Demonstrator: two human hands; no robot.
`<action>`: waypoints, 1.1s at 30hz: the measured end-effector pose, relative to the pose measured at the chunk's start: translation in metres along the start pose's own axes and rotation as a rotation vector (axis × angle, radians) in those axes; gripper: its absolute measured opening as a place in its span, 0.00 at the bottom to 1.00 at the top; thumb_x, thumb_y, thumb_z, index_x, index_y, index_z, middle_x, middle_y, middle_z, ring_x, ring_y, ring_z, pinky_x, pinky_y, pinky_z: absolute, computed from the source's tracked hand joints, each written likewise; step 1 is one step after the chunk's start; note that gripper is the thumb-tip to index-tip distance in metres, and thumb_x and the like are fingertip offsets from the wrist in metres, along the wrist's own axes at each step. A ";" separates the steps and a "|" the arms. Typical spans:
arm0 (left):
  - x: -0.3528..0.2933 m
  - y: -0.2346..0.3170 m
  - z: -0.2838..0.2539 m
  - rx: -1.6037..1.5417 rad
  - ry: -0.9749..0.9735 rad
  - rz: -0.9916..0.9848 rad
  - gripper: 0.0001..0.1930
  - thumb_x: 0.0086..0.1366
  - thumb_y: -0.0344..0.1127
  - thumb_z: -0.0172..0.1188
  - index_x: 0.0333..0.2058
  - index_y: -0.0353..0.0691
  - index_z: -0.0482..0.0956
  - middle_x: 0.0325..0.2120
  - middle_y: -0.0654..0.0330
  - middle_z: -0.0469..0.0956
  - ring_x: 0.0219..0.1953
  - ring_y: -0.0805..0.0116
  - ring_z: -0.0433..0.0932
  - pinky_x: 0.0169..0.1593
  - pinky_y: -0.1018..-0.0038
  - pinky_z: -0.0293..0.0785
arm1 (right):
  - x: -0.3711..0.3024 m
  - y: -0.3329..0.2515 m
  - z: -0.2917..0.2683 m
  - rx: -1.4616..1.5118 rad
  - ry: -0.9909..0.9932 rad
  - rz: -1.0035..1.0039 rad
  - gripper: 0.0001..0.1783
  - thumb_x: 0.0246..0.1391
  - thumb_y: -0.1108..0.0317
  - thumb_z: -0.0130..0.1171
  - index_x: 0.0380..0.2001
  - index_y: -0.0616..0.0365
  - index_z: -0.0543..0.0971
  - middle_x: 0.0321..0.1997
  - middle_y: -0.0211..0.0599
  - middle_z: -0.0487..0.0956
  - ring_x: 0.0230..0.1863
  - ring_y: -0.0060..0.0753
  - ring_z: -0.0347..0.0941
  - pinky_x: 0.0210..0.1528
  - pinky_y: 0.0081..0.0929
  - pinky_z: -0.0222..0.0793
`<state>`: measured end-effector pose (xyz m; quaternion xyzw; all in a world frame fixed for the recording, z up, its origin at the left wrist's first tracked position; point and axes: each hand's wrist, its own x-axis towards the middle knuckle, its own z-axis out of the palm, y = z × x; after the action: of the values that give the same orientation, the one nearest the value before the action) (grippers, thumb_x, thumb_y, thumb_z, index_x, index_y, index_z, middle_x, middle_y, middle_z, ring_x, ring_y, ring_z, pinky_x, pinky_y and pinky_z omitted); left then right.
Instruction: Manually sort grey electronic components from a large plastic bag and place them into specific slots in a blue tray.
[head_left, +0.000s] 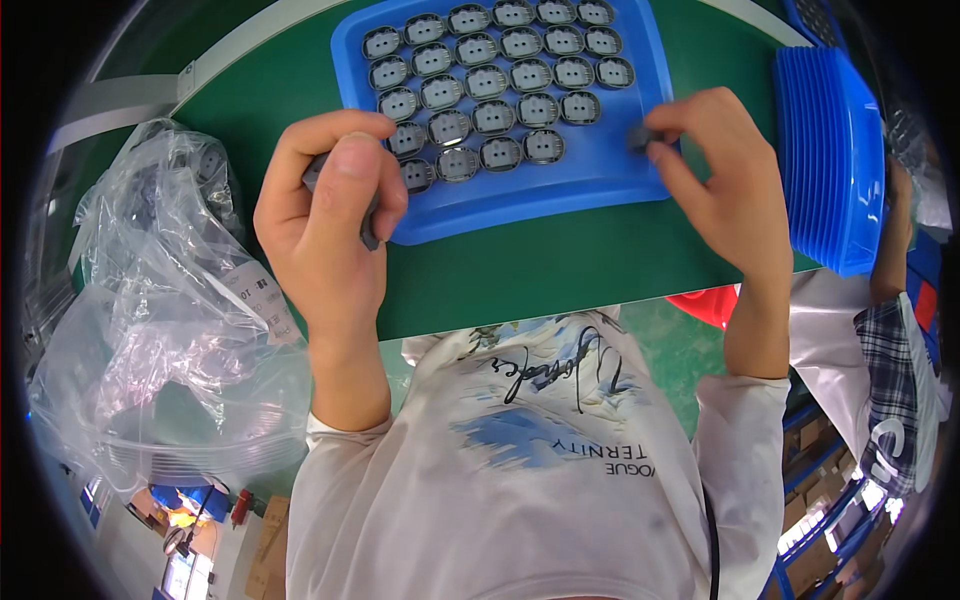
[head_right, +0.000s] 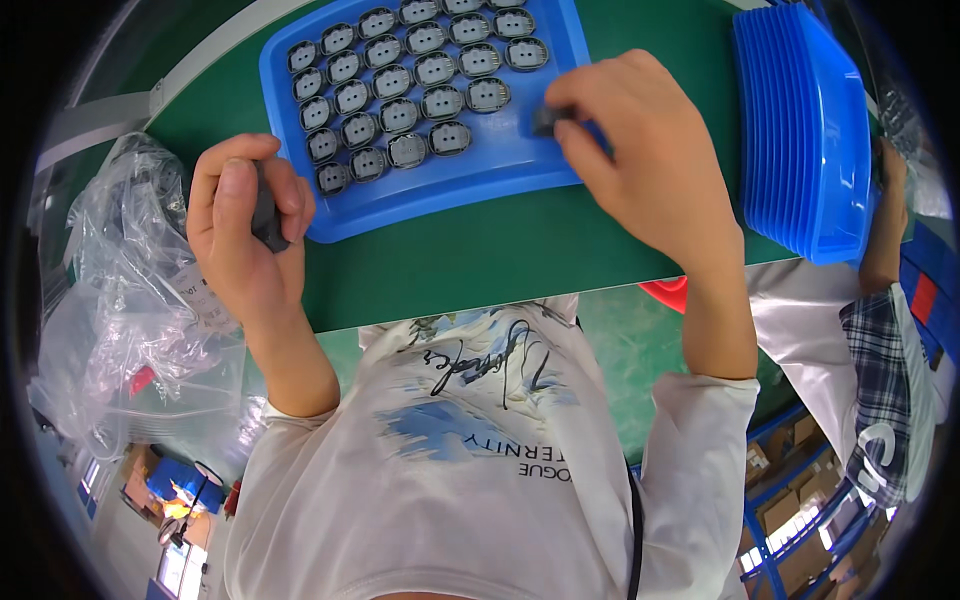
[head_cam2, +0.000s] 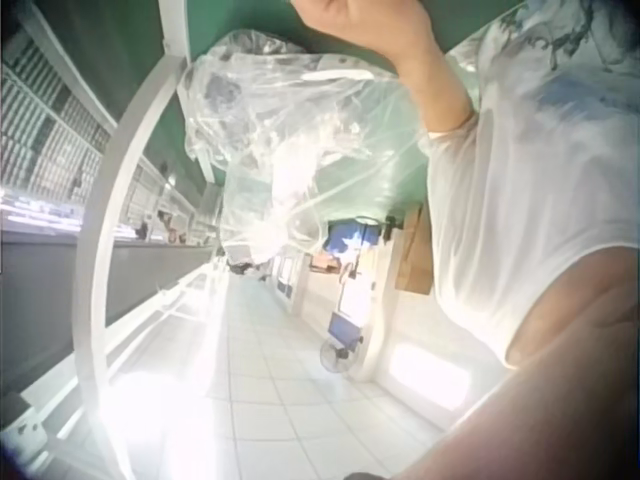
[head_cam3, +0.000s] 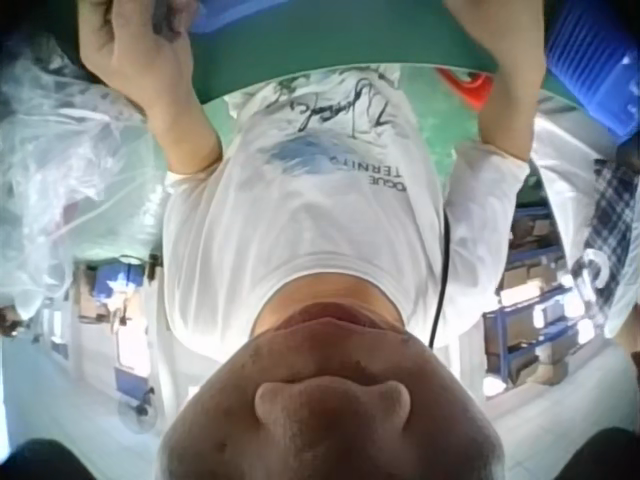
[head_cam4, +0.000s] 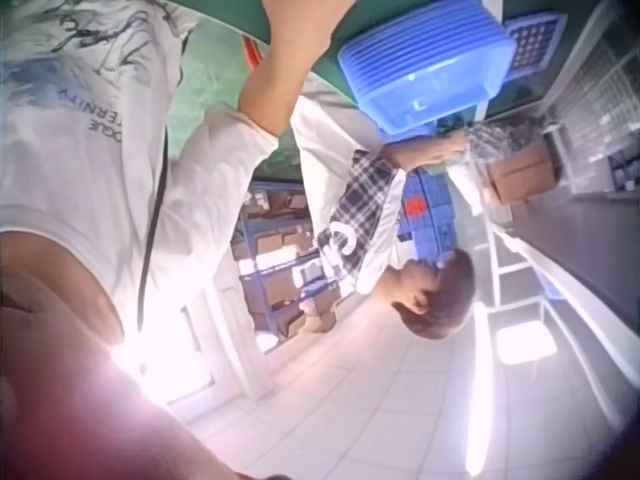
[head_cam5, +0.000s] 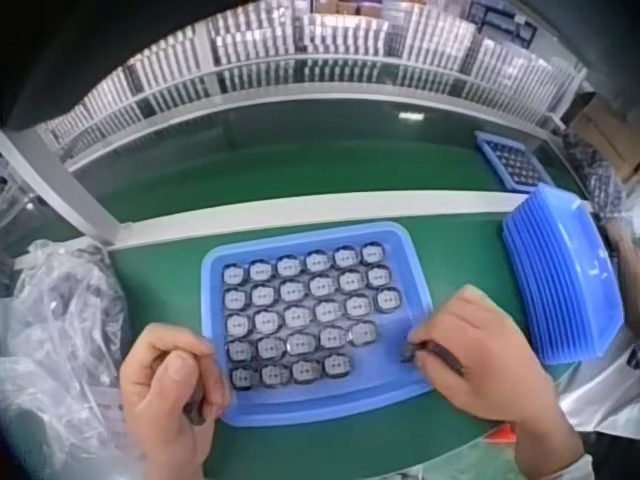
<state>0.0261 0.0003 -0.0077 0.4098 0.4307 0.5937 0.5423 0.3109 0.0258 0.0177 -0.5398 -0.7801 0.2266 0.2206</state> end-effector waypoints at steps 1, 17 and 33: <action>-0.001 0.000 -0.001 0.022 0.012 -0.013 0.09 0.68 0.34 0.58 0.39 0.33 0.79 0.19 0.62 0.73 0.18 0.81 0.64 0.22 0.83 0.56 | 0.003 -0.001 0.000 -0.135 -0.063 -0.174 0.10 0.49 0.78 0.63 0.37 0.62 0.81 0.37 0.38 0.78 0.43 0.39 0.74 0.46 0.29 0.70; 0.002 -0.006 0.015 0.061 0.056 0.003 0.10 0.68 0.34 0.60 0.40 0.31 0.79 0.19 0.62 0.75 0.18 0.82 0.64 0.23 0.84 0.58 | 0.012 -0.001 0.012 -0.327 -0.066 -0.248 0.09 0.46 0.69 0.69 0.32 0.57 0.81 0.34 0.33 0.79 0.43 0.41 0.71 0.50 0.36 0.63; -0.003 0.000 0.017 0.046 -0.017 0.053 0.15 0.72 0.40 0.54 0.40 0.30 0.79 0.19 0.61 0.75 0.18 0.81 0.66 0.23 0.84 0.58 | 0.013 -0.014 0.032 -0.303 0.065 -0.127 0.09 0.49 0.70 0.68 0.24 0.54 0.76 0.24 0.26 0.76 0.35 0.32 0.70 0.50 0.33 0.58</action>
<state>0.0422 -0.0014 -0.0027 0.4385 0.4286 0.5942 0.5206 0.2776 0.0296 0.0017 -0.5235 -0.8304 0.0745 0.1755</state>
